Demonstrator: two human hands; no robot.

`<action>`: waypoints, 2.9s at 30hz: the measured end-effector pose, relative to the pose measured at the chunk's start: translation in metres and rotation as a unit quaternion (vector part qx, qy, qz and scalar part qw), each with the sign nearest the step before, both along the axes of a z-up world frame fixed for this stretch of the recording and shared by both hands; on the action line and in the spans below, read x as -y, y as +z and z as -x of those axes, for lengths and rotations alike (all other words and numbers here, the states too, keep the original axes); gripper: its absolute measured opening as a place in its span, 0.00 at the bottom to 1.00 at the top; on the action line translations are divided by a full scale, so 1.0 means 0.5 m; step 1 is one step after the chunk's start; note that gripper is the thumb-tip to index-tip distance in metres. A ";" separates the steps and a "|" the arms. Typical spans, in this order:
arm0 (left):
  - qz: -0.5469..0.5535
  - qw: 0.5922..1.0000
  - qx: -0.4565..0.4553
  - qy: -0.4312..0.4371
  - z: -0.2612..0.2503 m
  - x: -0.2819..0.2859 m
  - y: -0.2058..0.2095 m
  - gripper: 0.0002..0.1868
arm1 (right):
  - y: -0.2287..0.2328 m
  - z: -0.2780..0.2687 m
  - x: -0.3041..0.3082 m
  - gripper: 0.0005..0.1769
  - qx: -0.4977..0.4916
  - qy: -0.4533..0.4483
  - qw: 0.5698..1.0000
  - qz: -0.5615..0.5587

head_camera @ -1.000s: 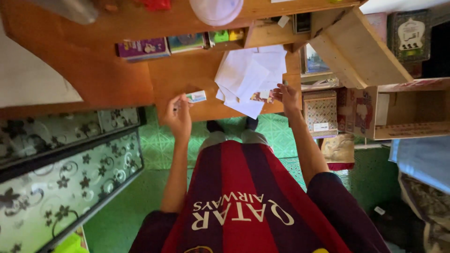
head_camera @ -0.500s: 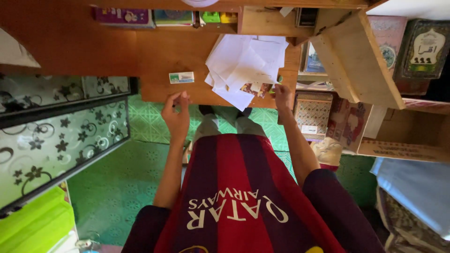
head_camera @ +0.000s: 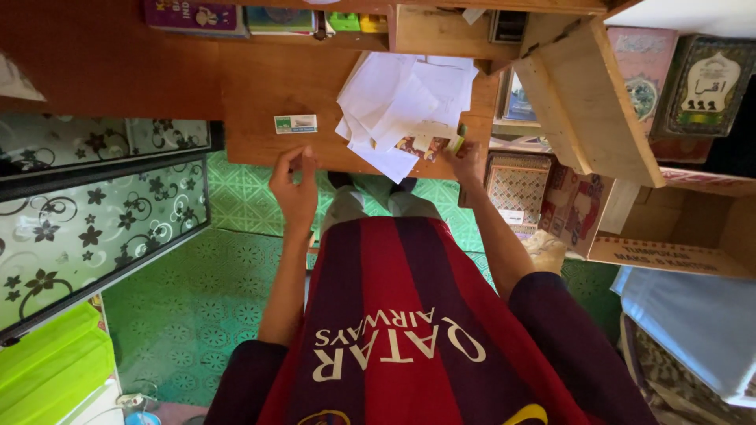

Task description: Organizing papers, pens, and other supplies on a desk.

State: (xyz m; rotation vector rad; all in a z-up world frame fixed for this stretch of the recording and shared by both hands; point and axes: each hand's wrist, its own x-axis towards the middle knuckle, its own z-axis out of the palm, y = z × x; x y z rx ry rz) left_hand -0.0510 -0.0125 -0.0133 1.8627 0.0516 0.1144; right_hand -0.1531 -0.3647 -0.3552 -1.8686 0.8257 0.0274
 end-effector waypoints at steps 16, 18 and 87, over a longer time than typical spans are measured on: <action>-0.006 1.000 -0.007 0.009 0.004 -0.003 -0.020 0.11 | 0.067 -0.009 -0.017 0.36 -0.116 0.030 0.978 0.172; 0.041 0.999 -0.026 0.003 0.000 0.009 -0.036 0.11 | 0.054 0.000 0.006 0.34 -0.112 0.014 0.973 0.200; 0.034 0.999 -0.024 -0.016 -0.102 -0.159 -0.319 0.19 | 0.481 -0.292 -0.244 0.24 0.203 0.349 0.864 0.302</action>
